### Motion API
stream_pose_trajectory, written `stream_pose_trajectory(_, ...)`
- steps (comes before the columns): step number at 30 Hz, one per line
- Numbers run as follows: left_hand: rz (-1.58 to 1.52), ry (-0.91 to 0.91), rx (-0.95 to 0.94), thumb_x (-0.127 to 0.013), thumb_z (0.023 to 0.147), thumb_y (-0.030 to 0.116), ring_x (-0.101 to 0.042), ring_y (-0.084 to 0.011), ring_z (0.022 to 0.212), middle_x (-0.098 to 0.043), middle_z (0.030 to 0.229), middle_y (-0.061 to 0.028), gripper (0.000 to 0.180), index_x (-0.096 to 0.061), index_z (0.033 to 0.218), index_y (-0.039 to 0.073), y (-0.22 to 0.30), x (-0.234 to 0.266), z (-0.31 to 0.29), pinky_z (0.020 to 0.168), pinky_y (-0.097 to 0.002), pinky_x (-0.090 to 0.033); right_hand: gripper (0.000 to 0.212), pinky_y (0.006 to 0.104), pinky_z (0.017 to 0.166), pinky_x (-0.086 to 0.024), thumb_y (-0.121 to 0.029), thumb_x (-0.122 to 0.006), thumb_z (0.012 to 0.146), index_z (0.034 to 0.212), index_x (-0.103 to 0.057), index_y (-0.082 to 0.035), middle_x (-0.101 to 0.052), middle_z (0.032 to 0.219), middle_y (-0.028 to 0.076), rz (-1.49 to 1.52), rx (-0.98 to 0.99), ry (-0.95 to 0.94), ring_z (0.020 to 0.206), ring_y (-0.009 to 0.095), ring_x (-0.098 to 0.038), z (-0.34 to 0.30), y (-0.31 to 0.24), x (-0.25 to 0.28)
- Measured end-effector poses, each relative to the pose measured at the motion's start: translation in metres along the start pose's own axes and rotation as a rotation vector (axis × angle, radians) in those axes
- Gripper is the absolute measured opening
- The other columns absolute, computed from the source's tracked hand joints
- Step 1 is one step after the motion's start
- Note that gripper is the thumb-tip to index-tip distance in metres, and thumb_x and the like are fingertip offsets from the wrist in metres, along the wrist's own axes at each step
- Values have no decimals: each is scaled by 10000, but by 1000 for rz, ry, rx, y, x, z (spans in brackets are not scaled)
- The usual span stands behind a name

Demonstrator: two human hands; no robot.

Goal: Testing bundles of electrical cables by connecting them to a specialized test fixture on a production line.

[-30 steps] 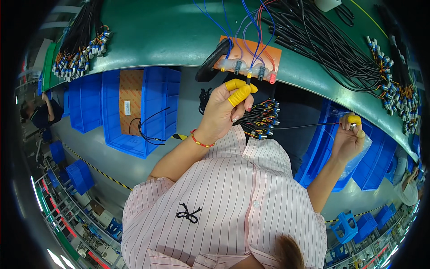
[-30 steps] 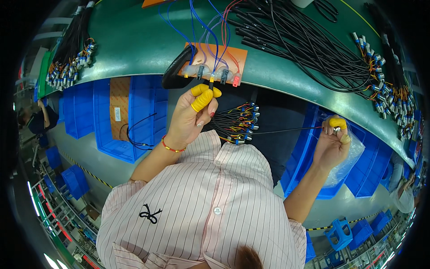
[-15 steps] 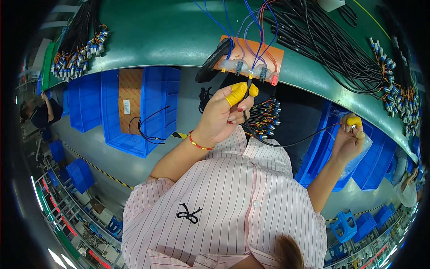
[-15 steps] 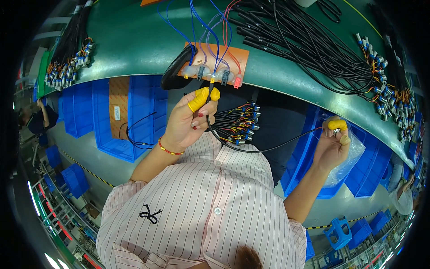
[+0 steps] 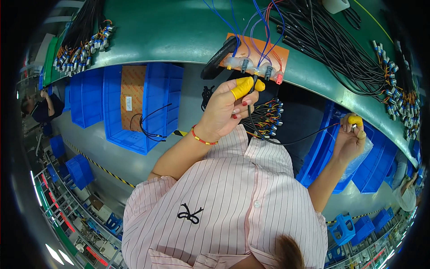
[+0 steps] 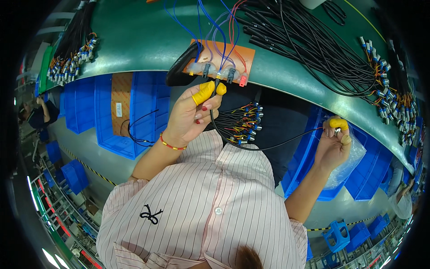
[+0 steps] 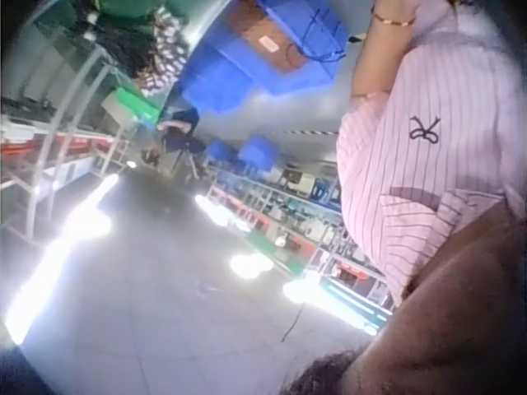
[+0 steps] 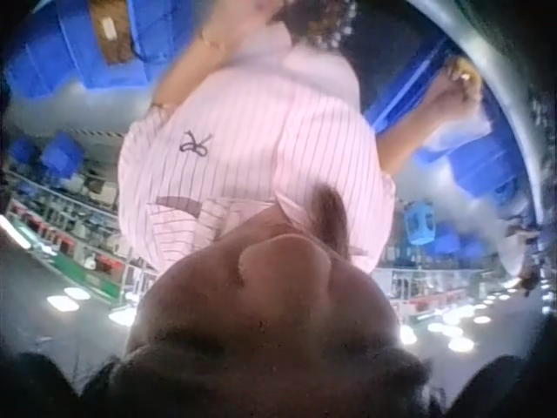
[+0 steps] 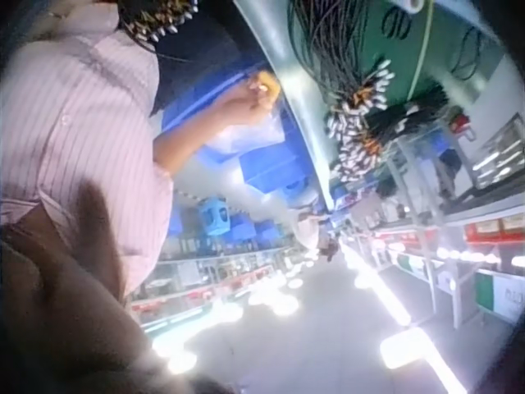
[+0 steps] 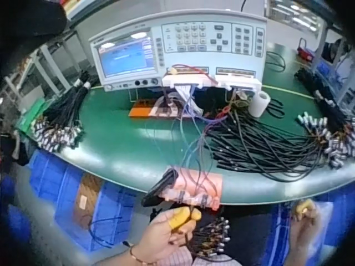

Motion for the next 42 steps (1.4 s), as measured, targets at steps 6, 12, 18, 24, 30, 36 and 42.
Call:
stream_pose_trajectory(6, 146, -20, 7, -436, 1022, 264, -329, -12, 422, -519, 674, -36, 319, -580, 996, -19, 9, -9, 5, 395, -159, -287, 188, 301, 659, -259, -203, -493, 815, 716, -439, -53, -345, 686, 36, 0, 71, -48, 670, 142, -321, -2, -13, -2)
stream_pose_trajectory(12, 220, 32, -71, -433, 1033, 264, -322, -8, 421, -497, 636, -9, 299, -578, 1005, 4, 2, -7, 4, 393, -158, -285, 175, 293, 660, -261, -192, -494, 808, 720, -439, -52, -368, 689, 37, 18, 87, 19, 675, 148, -333, -6, -19, 9)
stream_pose_trajectory(18, 366, 77, -116, -457, 1025, 256, -337, -22, 423, -474, 596, 10, 287, -592, 907, 31, -7, -7, -1, 383, -180, -282, 175, 296, 646, -243, -180, -481, 775, 686, -403, -52, -324, 672, 34, 31, 115, -65, 658, 143, -293, -6, -30, 14)
stream_pose_trajectory(24, 500, -92, -4, -495, 1012, 225, -470, -71, 485, -541, 630, -51, 280, -600, 966, -30, -40, -24, -32, 427, -192, -392, 197, 300, 673, -253, -191, -505, 771, 686, -379, -65, -322, 684, 37, -18, 178, -44, 674, 149, -293, -4, -57, 28)
stream_pose_trajectory(30, 670, -232, -360, -452, 1022, 208, -495, -74, 492, -582, 691, -62, 341, -544, 1228, -48, 12, -96, 8, 473, -167, -397, 169, 307, 697, -265, -144, -516, 723, 828, -491, -15, -325, 704, 39, 130, 322, -38, 719, 161, -302, 21, -114, 46)
stream_pose_trajectory(36, 885, -199, -608, -545, 952, 61, -613, -190, 1052, -541, 1261, -172, 463, -410, 1390, -6, 34, -121, 59, 773, -278, -524, 261, 331, 732, -280, -68, -551, 670, 907, -496, 28, -334, 730, 53, 319, 361, -147, 720, 177, -307, 73, -154, 67)
stream_pose_trajectory(42, 890, -488, -224, -548, 961, 77, -622, -173, 1046, -624, 1190, -102, 333, -539, 1277, -27, 16, -89, 25, 933, -301, -485, 342, 355, 774, -299, -65, -545, 627, 944, -494, 54, -375, 742, 79, 320, 285, -141, 741, 198, -344, 127, -135, 92)
Point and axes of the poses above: each hand's wrist, its own z-axis towards the middle knuckle, its own x-axis out of the back of the hand, y = z × x, the point moved 4 cm from there along z, towards the middle knuckle
